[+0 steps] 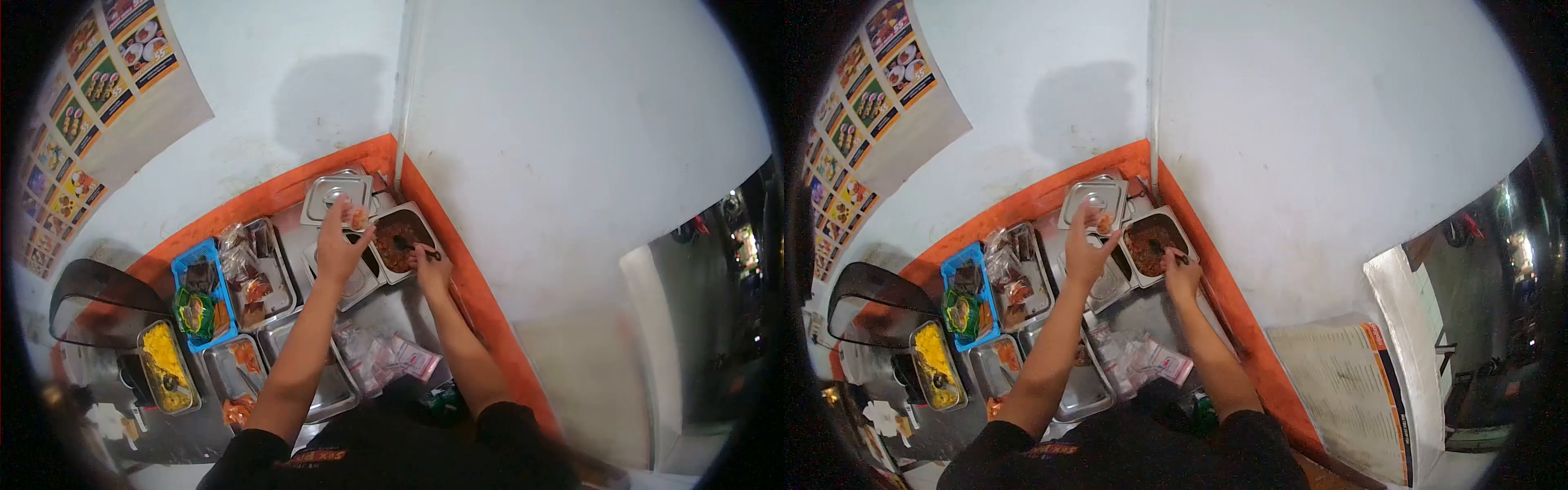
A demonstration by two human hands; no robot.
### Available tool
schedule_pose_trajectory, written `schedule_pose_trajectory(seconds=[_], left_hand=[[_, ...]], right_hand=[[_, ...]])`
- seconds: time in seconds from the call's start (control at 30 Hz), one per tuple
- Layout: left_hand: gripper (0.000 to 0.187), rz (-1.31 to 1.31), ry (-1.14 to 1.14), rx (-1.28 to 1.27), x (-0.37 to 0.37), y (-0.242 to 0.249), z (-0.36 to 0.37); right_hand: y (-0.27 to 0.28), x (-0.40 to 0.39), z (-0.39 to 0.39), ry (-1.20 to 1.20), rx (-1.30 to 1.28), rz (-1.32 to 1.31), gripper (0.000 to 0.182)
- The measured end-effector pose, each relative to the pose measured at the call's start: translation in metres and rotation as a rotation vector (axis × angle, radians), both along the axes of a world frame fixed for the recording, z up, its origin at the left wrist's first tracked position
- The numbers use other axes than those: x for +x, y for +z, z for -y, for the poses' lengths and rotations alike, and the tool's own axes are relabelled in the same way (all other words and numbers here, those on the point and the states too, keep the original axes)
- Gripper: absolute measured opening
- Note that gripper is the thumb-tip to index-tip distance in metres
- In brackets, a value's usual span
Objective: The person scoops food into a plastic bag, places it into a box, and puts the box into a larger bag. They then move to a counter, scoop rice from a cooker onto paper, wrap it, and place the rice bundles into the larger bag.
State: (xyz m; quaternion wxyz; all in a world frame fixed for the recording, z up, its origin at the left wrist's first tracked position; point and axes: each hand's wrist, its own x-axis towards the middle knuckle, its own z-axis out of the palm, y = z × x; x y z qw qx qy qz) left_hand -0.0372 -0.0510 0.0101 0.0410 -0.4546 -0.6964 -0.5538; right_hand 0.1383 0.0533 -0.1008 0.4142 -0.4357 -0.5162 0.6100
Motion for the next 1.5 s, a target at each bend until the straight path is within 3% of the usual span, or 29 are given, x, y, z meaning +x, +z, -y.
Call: schedule_pose_trajectory(seconds=[0.1, 0.27, 0.43, 0.63, 0.9, 1.03, 1.23, 1.5], left_hand=[[0.084, -0.005, 0.018, 0.049, -0.009, 0.003, 0.01], [0.085, -0.002, 0.017, 0.024, -0.01, 0.002, 0.018], [0.084, 0.015, 0.025, -0.02, -0.003, -0.005, 0.017], [0.083, 0.036, 0.008, -0.04, 0.003, -0.013, 0.013], [0.086, 0.05, -0.072, -0.111, 0.008, -0.017, 0.002], [0.087, -0.035, -0.09, -0.084, 0.011, -0.025, -0.012], [0.087, 0.066, -0.225, -0.02, 0.022, -0.019, -0.03], [0.093, 0.07, -0.238, 0.03, 0.031, -0.011, -0.038]], right_hand=[[0.0, -0.019, 0.005, 0.045, 0.142, 0.157, 0.018], [0.007, -0.039, 0.007, 0.056, 0.042, 0.04, 0.023], [0.009, -0.032, 0.002, -0.047, -0.209, -0.301, 0.023], [0.005, -0.014, -0.009, -0.103, -0.426, -0.41, 0.027], [0.036, 0.012, -0.009, -0.132, -0.368, -0.552, 0.028], [0.079, 0.026, -0.004, -0.12, -0.316, -0.573, 0.029], [0.129, 0.039, 0.007, -0.069, -0.176, -0.624, 0.03], [0.132, 0.041, 0.026, 0.008, -0.01, -0.429, 0.026]])
